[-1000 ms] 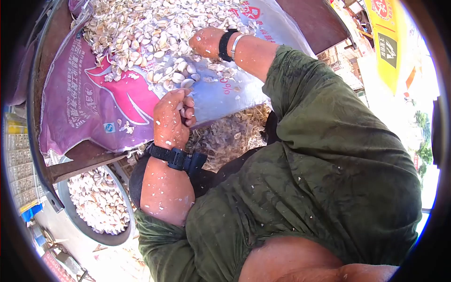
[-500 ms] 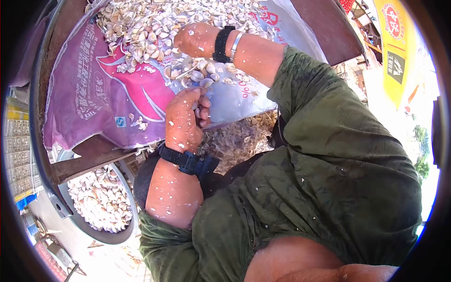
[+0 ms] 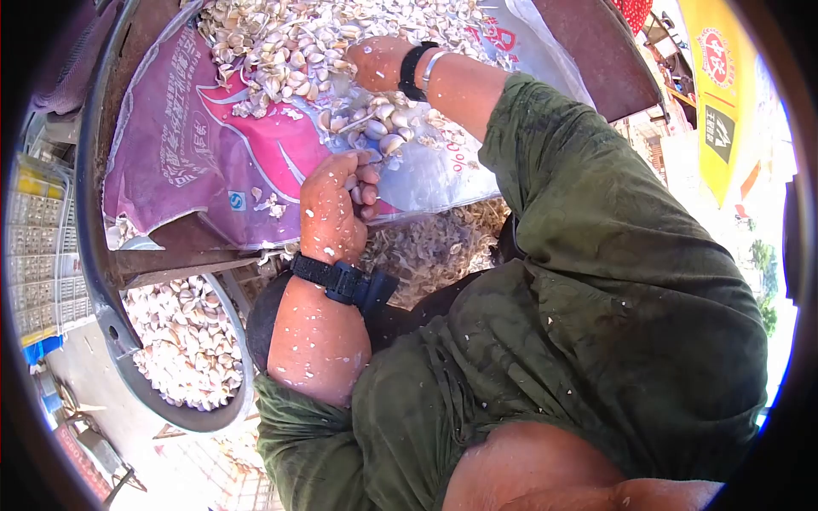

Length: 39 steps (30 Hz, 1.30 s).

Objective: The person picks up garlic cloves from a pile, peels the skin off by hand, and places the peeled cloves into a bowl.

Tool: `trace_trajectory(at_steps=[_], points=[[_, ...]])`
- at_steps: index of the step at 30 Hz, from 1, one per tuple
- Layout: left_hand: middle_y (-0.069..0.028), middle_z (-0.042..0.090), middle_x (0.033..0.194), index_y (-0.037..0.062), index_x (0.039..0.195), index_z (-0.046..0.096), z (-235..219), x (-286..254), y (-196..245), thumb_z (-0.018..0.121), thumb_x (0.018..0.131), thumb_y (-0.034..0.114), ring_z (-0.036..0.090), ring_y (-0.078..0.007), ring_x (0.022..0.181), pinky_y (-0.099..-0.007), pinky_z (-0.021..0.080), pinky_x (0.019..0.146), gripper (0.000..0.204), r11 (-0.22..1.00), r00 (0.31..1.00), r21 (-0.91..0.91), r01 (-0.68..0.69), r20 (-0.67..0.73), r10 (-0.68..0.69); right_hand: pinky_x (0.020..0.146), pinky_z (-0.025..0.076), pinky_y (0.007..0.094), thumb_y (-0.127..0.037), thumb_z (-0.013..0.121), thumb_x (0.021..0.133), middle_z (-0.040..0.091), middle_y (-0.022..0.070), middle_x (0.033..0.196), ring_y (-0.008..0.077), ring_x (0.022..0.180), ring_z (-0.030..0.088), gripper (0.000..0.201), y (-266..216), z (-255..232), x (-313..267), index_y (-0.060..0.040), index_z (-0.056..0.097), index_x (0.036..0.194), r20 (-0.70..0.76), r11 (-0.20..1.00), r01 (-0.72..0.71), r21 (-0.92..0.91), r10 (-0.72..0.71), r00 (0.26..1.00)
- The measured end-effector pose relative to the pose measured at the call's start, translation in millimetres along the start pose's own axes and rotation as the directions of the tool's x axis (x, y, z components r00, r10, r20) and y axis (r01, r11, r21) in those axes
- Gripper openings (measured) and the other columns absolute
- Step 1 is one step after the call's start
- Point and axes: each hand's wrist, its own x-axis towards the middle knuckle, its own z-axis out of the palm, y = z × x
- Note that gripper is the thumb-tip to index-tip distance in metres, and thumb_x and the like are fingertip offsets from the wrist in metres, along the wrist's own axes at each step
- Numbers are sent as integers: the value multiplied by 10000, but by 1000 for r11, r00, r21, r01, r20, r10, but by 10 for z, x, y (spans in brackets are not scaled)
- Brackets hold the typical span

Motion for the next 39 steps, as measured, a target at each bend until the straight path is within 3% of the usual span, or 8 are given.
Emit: trace_trajectory(at_steps=[1, 3, 9, 12, 16, 23, 25, 39], points=[[-42, 594, 734, 7, 1007, 575, -5, 1, 2, 521, 928, 213, 505, -120, 573, -249, 358, 492, 228, 998, 999, -59, 7, -50, -9, 747, 536, 368, -201, 586, 838, 703, 137, 894, 253, 829, 672, 275, 126, 168, -6, -29, 685, 1028, -181, 995, 70, 68, -57, 982], [-57, 601, 749, 0, 1020, 568, 17, -24, 32, 505, 936, 223, 518, -132, 581, -255, 366, 494, 247, 992, 995, -125, 8, -101, -21, 646, 530, 343, -208, 575, 882, 691, 121, 770, 206, 715, 663, 309, -82, -127, -250, -7, 640, 1107, 97, 579, -186, 794, 181, 979], [-103, 611, 814, -7, 1022, 565, 27, -63, 165, 446, 957, 256, 566, -179, 636, -265, 404, 506, 295, 911, 985, -412, -28, -168, -46, 521, 513, 275, -99, 592, 921, 669, 103, 841, 128, 637, 669, 256, -596, -677, -686, 25, 597, 1145, 88, 314, 13, 949, -305, 948], [-98, 605, 822, 5, 941, 581, -90, -18, 169, 516, 931, 190, 550, -157, 635, -241, 370, 457, 196, 953, 993, -295, -62, -113, 30, 580, 528, 296, -78, 583, 917, 682, 89, 909, 146, 636, 676, 183, -404, -424, -272, -2, 638, 1074, -186, 617, 179, 766, -54, 981], [-79, 609, 772, 1, 941, 612, -165, -46, 189, 579, 888, 187, 524, -144, 594, -247, 364, 458, 196, 945, 999, -328, 4, 38, 9, 755, 534, 359, -67, 577, 860, 685, 130, 973, 270, 866, 673, 275, -62, 35, 343, -76, 646, 1126, -247, 950, 236, 203, -183, 952], [-106, 628, 839, -7, 955, 611, -80, -93, 229, 536, 940, 260, 552, -165, 652, -262, 390, 497, 278, 962, 996, -273, 10, -84, -35, 845, 516, 410, -171, 556, 833, 685, 149, 1007, 322, 972, 646, 234, -129, -49, 510, -69, 656, 1018, -85, 990, 140, -15, -141, 986], [-118, 644, 860, -9, 945, 620, -59, -131, 233, 523, 947, 292, 572, -181, 675, -271, 402, 519, 317, 958, 987, -286, 13, -147, -57, 828, 513, 414, -215, 557, 802, 679, 176, 973, 343, 951, 642, 256, -134, -173, 394, -42, 662, 958, -45, 945, -47, 325, 65, 997], [-93, 644, 829, 12, 926, 626, -163, -114, 192, 520, 944, 282, 582, -167, 681, -277, 413, 552, 291, 968, 998, -251, 0, -62, -16, 765, 536, 418, -132, 554, 815, 687, 197, 912, 354, 892, 669, 242, -568, -292, 668, 15, 631, 991, 73, 962, 273, 10, -273, 959]])
